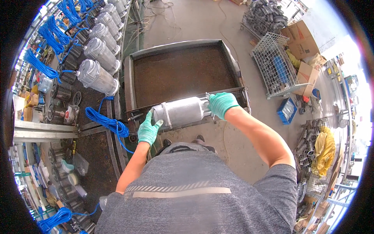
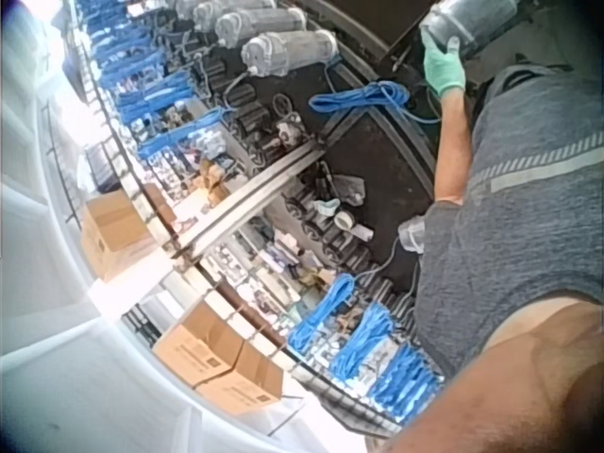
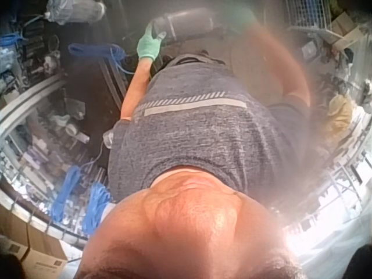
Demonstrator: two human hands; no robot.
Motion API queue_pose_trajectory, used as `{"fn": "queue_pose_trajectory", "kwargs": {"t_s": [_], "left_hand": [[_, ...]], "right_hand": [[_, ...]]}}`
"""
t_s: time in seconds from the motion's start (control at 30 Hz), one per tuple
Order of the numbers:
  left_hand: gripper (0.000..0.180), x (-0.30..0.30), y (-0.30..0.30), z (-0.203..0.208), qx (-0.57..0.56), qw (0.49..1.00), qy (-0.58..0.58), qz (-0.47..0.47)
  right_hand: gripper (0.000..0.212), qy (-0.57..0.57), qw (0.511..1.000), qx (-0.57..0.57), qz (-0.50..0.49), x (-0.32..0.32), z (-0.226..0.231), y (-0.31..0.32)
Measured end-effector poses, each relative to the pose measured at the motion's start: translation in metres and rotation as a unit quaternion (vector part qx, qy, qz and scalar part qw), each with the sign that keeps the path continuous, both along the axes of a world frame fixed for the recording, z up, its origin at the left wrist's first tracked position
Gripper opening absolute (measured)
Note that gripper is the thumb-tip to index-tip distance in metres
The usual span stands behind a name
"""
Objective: The person picks up a pump component from a rack, attaches a blue hose, submerges the component into a water tank, rotates it to check for leaks, removes it, and returns it to the rack.
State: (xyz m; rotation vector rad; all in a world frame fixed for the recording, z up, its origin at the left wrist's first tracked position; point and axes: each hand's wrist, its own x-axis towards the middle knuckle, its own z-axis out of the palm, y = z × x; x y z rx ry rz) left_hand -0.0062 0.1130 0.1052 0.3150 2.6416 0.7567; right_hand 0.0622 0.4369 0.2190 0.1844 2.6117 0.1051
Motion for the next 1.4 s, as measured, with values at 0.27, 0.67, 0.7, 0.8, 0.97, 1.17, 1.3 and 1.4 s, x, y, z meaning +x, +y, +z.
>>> {"fn": "queue_pose_trajectory", "kwargs": {"t_s": [0.27, 0.67, 0.7, 0.8, 0.97, 1.17, 1.3, 1.4], "left_hand": [[0.080, 0.001, -0.001, -0.003, 0.005, 1.000, 0.003, 0.005], [0.079, 0.002, -0.002, -0.004, 0.005, 1.000, 0.008, 0.007], [0.079, 0.002, -0.001, -0.002, 0.007, 1.000, 0.009, 0.005], [0.079, 0.002, 0.002, 0.001, 0.002, 1.000, 0.012, 0.002], [0.079, 0.001, -0.001, -0.010, 0.005, 1.000, 0.014, 0.009], [0.080, 0.003, -0.001, -0.012, 0.017, 1.000, 0.009, 0.003], [0.081, 0.003, 0.005, -0.005, 0.035, 0.999, -0.014, 0.017], [0.083, 0.003, 0.002, -0.008, 0.030, 0.999, -0.006, 0.015]], "right_hand": [[0.035, 0.084, 0.994, -0.070, -0.017, 0.006, -0.019, 0.005], [0.028, 0.155, 0.972, -0.056, 0.166, 0.005, -0.027, 0.006], [0.028, 0.166, 0.966, -0.063, 0.188, 0.006, -0.027, 0.009], [0.026, 0.191, 0.952, -0.075, 0.226, 0.009, -0.027, 0.020], [0.017, 0.263, 0.953, -0.147, 0.031, 0.018, -0.006, 0.038], [0.020, 0.442, 0.789, -0.240, -0.352, 0.074, -0.059, 0.151], [0.012, 0.468, 0.660, -0.342, -0.479, 0.110, -0.131, 0.209], [0.012, 0.429, 0.542, -0.421, -0.587, 0.103, -0.170, 0.201]]}}
